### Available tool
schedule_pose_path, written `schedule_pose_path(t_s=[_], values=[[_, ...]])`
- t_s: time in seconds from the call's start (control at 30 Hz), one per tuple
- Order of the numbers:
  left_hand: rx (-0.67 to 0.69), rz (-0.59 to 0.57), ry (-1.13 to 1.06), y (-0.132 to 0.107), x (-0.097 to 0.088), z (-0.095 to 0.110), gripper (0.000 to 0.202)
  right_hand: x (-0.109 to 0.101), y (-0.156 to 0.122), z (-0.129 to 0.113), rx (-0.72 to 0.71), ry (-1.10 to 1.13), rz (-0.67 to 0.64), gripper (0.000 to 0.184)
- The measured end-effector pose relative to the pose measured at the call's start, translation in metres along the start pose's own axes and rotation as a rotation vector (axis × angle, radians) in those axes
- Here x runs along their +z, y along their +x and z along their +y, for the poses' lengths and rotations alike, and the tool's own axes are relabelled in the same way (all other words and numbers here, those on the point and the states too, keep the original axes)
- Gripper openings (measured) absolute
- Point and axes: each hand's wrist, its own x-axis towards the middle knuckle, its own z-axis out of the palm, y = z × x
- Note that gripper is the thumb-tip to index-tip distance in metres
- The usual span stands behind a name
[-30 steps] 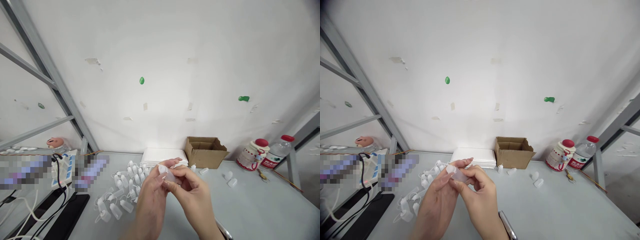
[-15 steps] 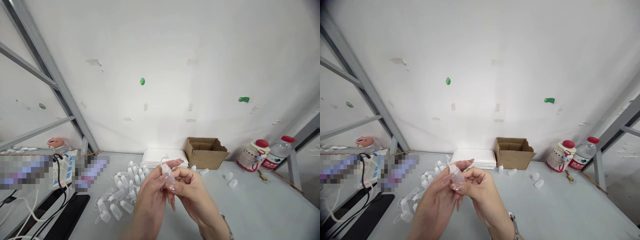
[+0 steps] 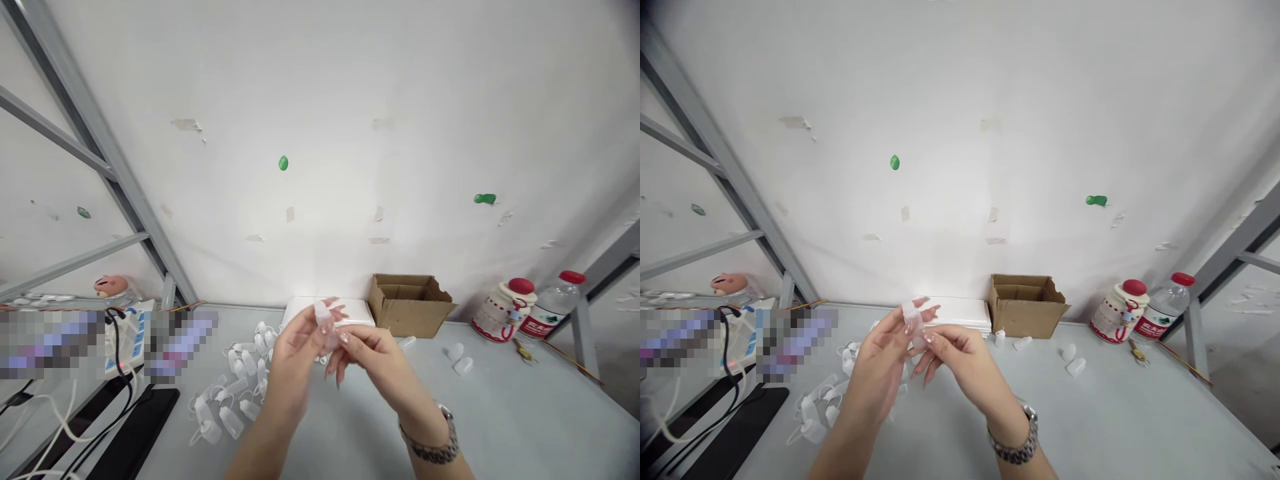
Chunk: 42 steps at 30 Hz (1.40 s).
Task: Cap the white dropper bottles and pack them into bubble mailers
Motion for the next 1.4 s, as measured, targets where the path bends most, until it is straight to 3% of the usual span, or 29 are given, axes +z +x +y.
schedule_pose_path(t_s=[0.1,0.2,0.3,0.43,0.6,0.73,1.03,1.2,1.4], values=[[0.066,0.184,-0.020,0.007,-0.013,-0.012,0.042,-0.026,0.013,0.028,0.036,-0.372,0.198,0.035],[-0.010,0.257,0.009,-0.002,-0.027,-0.025,0.048,-0.054,0.017,0.077,0.058,-0.745,0.385,0.030],[-0.122,0.247,0.086,-0.021,-0.039,-0.035,0.044,-0.070,0.011,0.124,0.018,-1.021,0.363,0.017],[-0.148,0.358,0.094,-0.044,-0.051,-0.053,0.042,-0.063,0.003,0.155,-0.058,-1.203,0.289,0.018],[-0.202,0.400,0.056,-0.060,-0.056,-0.072,0.046,-0.037,0.015,0.171,-0.035,-1.390,0.277,0.013],[-0.224,0.383,0.028,-0.065,-0.053,-0.073,0.045,-0.027,0.024,0.182,-0.002,-1.561,0.224,0.011],[-0.225,0.244,0.045,-0.064,-0.051,-0.057,0.042,-0.037,0.012,0.183,-0.038,-1.584,0.263,0.018],[-0.177,0.194,0.092,-0.062,-0.048,-0.055,0.045,-0.045,0.001,0.178,-0.017,-1.600,0.187,0.022],[-0.155,0.088,0.119,-0.058,-0.043,-0.056,0.049,-0.050,-0.006,0.178,-0.059,-1.523,0.193,0.015]])
